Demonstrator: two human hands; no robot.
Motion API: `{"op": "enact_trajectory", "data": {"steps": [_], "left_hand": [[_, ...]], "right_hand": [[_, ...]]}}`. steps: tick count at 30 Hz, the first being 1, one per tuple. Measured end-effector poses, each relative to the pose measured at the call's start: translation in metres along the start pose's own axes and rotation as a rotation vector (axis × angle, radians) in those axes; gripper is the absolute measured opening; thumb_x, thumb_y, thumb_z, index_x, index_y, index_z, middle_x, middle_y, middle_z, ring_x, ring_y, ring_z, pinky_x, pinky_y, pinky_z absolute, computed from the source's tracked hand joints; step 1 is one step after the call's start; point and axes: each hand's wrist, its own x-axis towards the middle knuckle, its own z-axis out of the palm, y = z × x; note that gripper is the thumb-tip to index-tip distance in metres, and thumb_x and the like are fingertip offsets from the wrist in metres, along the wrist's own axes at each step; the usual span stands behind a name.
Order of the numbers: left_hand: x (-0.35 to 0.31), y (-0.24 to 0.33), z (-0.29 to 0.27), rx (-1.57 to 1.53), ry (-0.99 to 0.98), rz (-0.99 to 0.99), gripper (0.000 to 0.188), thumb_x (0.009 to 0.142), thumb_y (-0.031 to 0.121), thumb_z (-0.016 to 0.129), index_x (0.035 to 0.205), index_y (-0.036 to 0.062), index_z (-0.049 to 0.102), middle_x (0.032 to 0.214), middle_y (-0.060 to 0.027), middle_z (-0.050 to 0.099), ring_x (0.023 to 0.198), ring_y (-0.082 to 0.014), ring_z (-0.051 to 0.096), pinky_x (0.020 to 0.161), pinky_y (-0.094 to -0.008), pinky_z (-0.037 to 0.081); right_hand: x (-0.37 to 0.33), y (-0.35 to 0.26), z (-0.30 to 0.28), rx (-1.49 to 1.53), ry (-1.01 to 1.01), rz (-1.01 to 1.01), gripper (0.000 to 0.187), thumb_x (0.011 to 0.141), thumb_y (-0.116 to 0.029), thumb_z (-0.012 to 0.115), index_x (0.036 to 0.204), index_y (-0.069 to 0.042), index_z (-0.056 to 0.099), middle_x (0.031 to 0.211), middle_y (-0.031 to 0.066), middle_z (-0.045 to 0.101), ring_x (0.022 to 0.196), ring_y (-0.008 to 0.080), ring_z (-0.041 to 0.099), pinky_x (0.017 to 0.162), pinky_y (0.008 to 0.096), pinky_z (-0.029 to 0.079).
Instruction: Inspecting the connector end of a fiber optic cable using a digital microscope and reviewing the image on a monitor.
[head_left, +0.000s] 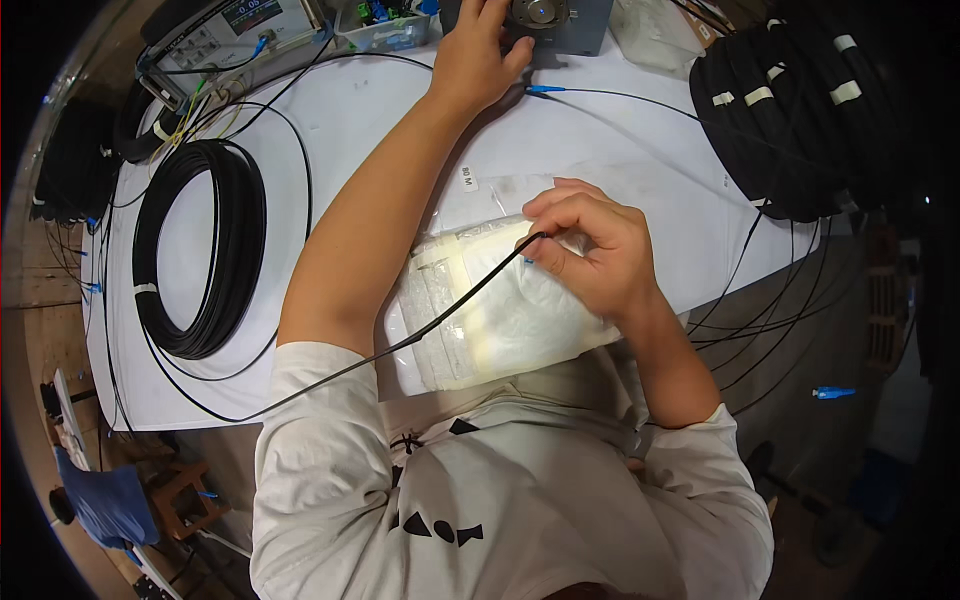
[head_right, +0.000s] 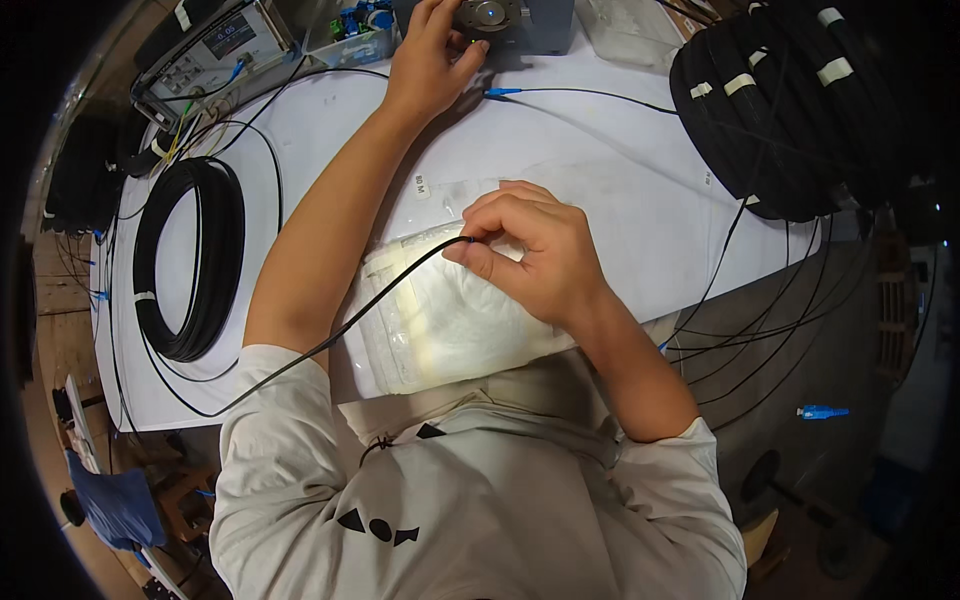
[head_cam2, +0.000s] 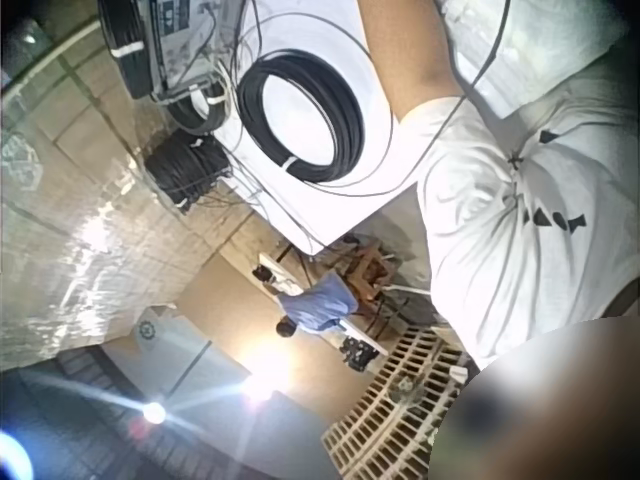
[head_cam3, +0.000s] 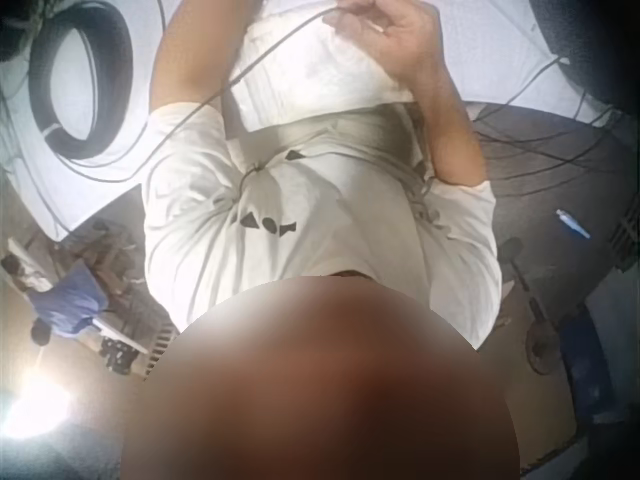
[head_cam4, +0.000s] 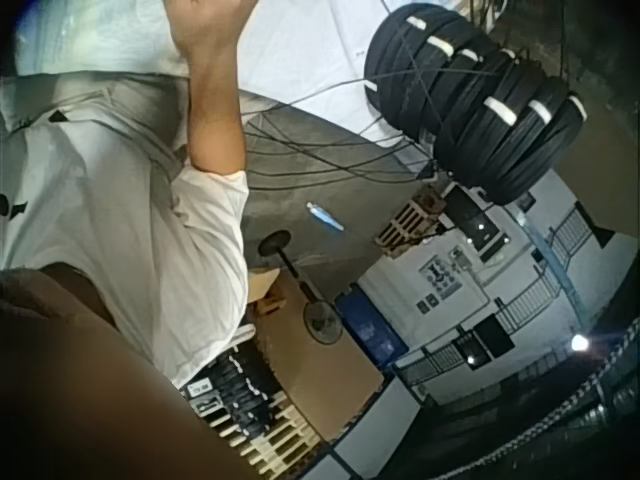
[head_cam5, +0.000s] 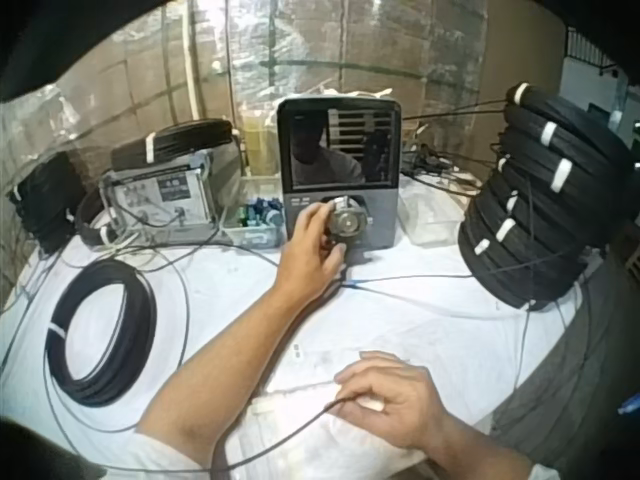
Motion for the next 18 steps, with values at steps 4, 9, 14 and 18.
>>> {"op": "enact_trajectory", "data": {"steps": [4, 9, 14, 18], "left_hand": [[0.003, 0.003, -0.001, 0.004, -0.026, -0.047, 0.071, 0.089, 0.007, 0.074, 0.154, 0.0086, 0.046, 0.147, -0.0125, 0.049, 0.092, -0.0271, 0.066, 0.085, -0.0366, 0.056], [-0.006, -0.016, 0.002, -0.027, 0.116, 0.228, 0.07, 0.09, 0.007, 0.074, 0.154, 0.009, 0.045, 0.149, -0.0122, 0.048, 0.094, -0.0275, 0.066, 0.087, -0.0377, 0.056], [0.001, -0.006, 0.002, 0.002, 0.025, 0.038, 0.071, 0.087, 0.007, 0.074, 0.153, 0.0082, 0.047, 0.147, -0.0132, 0.05, 0.09, -0.0274, 0.066, 0.084, -0.0386, 0.056], [0.001, 0.0, 0.001, 0.013, 0.01, -0.012, 0.069, 0.088, 0.007, 0.074, 0.152, 0.0065, 0.047, 0.146, -0.0126, 0.05, 0.089, -0.0267, 0.065, 0.083, -0.0368, 0.056]], "right_hand": [[0.002, 0.002, 0.0, -0.008, -0.034, -0.018, 0.021, 0.082, -0.012, 0.088, 0.083, -0.004, 0.069, 0.087, 0.0074, 0.076, 0.071, 0.0225, 0.069, 0.102, 0.0437, 0.051], [0.004, -0.001, 0.003, 0.027, -0.048, -0.017, 0.02, 0.081, -0.011, 0.088, 0.084, -0.004, 0.07, 0.086, 0.0073, 0.076, 0.07, 0.0219, 0.069, 0.102, 0.0434, 0.051], [0.0, 0.002, -0.001, 0.02, -0.046, -0.023, 0.02, 0.081, -0.012, 0.088, 0.085, -0.003, 0.07, 0.086, 0.0077, 0.075, 0.074, 0.021, 0.071, 0.103, 0.0442, 0.051], [-0.002, 0.002, -0.005, -0.004, -0.07, 0.046, 0.013, 0.082, -0.009, 0.085, 0.089, -0.004, 0.074, 0.095, 0.0101, 0.078, 0.099, 0.0279, 0.074, 0.112, 0.0538, 0.046]]}}
